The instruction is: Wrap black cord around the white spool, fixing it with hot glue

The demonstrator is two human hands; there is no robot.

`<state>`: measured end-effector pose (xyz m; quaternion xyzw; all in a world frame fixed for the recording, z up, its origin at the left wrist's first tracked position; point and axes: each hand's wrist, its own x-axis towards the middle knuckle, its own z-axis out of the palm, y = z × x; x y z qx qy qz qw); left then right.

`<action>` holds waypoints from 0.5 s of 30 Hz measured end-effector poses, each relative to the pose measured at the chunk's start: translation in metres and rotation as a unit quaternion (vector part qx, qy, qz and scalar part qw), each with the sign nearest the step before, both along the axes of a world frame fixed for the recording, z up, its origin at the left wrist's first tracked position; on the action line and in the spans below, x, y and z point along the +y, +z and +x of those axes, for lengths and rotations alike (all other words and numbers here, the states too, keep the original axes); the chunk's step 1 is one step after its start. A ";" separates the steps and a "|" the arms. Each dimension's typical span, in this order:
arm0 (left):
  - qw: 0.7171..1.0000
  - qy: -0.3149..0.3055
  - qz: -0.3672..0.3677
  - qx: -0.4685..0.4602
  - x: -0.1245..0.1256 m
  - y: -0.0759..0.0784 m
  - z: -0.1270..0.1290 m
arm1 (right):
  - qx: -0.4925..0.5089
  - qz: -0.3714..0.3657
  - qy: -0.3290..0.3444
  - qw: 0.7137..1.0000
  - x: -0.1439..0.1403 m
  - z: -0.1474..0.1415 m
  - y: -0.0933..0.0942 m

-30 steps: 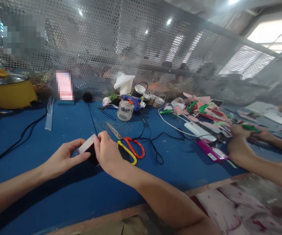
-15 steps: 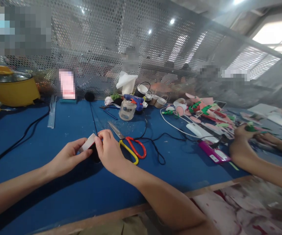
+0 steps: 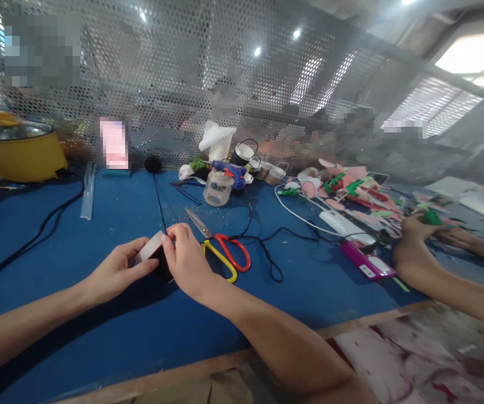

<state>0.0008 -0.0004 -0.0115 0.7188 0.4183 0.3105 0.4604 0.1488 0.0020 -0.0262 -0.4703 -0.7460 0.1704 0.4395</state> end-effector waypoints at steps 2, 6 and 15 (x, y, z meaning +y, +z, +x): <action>1.000 0.001 -0.004 -0.001 0.000 0.000 0.000 | -0.006 -0.001 -0.008 1.000 0.000 -0.001 0.000; 1.000 0.012 -0.016 -0.007 -0.001 0.002 0.001 | -0.017 0.010 -0.006 1.000 -0.002 -0.003 -0.002; 0.999 0.017 -0.033 -0.036 0.001 0.003 0.003 | -0.010 0.005 0.011 1.000 -0.004 -0.003 0.000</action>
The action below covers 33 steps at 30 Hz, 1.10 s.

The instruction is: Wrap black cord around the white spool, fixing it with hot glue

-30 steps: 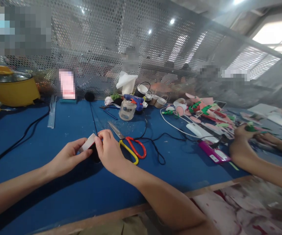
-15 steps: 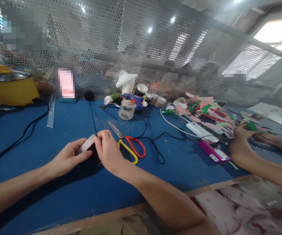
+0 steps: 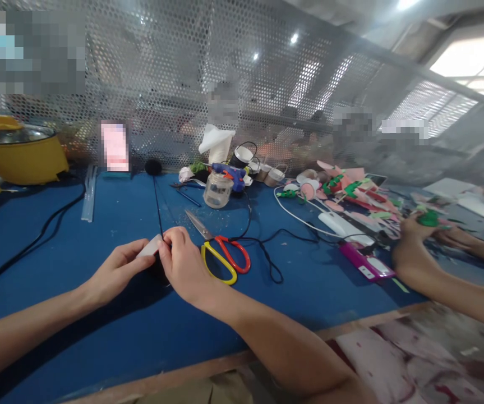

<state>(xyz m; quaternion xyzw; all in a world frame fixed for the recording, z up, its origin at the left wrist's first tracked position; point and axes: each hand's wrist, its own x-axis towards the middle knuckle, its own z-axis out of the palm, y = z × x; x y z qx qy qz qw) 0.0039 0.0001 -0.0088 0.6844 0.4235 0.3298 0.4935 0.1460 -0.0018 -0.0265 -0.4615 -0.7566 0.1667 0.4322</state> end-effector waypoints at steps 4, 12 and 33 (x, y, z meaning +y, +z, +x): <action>1.000 -0.017 -0.004 0.006 -0.001 -0.002 -0.003 | 0.088 -0.070 0.033 0.993 0.002 0.001 0.007; 0.987 -0.134 0.076 0.042 -0.016 0.005 -0.006 | 0.299 -0.256 0.079 0.916 0.014 0.004 0.009; 0.962 -0.260 0.080 -0.019 -0.023 0.017 -0.010 | 0.132 -0.338 0.050 0.930 0.141 -0.043 0.025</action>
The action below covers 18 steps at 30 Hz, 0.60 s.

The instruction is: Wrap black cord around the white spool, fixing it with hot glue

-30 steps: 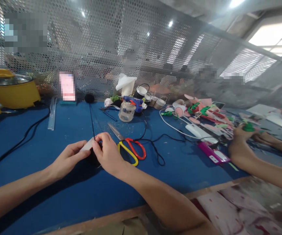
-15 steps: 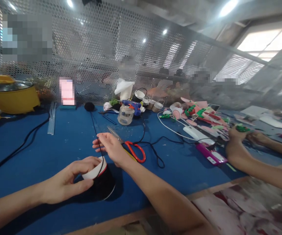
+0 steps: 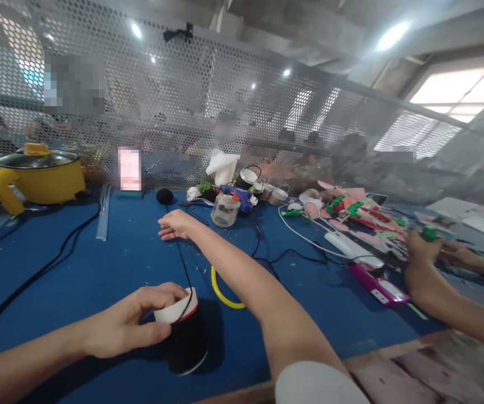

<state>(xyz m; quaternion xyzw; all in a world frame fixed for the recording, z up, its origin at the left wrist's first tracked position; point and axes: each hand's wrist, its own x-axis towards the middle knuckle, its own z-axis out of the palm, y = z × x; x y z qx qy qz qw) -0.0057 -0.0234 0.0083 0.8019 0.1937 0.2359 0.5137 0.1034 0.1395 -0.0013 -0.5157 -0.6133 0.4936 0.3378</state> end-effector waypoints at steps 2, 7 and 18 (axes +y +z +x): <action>1.000 -0.001 -0.008 0.000 0.001 0.000 -0.001 | -0.005 0.057 -0.007 0.998 0.018 -0.008 0.010; 1.000 0.013 -0.018 -0.011 0.005 -0.003 -0.001 | 0.003 0.237 -0.065 0.969 0.042 -0.004 0.040; 1.000 0.014 -0.003 -0.003 0.004 -0.005 -0.001 | -0.024 0.196 0.120 0.973 -0.028 0.029 0.041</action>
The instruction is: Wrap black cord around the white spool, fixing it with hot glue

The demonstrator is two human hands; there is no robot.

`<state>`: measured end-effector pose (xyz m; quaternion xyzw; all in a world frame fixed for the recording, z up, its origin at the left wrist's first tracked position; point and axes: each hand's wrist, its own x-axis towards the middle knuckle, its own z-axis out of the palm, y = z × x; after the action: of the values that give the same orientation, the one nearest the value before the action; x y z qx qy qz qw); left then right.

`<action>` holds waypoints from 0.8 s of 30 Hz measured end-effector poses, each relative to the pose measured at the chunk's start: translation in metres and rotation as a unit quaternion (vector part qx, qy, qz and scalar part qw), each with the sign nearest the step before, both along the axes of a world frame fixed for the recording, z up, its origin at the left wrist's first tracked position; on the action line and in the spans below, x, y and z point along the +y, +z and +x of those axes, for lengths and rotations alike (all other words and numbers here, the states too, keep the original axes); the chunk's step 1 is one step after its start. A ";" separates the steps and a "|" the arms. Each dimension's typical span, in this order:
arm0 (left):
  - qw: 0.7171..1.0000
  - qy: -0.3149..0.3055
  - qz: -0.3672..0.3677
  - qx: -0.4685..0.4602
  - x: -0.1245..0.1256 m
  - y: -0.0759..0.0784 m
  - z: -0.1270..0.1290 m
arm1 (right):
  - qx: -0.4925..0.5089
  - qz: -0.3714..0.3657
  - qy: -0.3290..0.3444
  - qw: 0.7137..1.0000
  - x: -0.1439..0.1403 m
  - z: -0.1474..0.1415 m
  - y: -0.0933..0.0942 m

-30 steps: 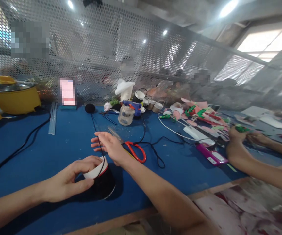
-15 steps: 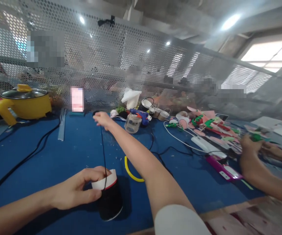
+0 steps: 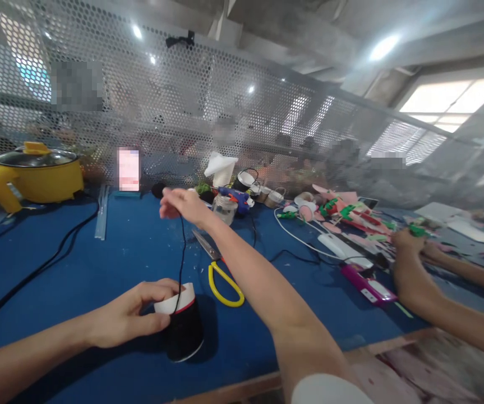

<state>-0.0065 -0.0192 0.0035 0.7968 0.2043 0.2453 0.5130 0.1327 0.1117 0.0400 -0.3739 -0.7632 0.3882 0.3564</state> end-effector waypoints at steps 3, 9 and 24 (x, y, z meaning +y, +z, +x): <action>1.000 0.003 0.002 0.003 0.001 0.000 0.000 | -0.203 0.011 0.022 0.979 -0.029 0.021 0.014; 0.999 0.042 0.006 0.016 0.007 -0.001 -0.002 | -0.194 0.168 -0.430 0.866 -0.023 0.084 0.042; 0.988 0.131 0.049 0.070 0.020 -0.003 -0.008 | 0.009 -0.187 -0.393 0.900 0.015 0.113 -0.001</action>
<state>-0.0144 0.0011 0.0003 0.8024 0.3306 0.2638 0.4211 0.2458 0.1269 0.0391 -0.7000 -0.4643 0.3555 0.4100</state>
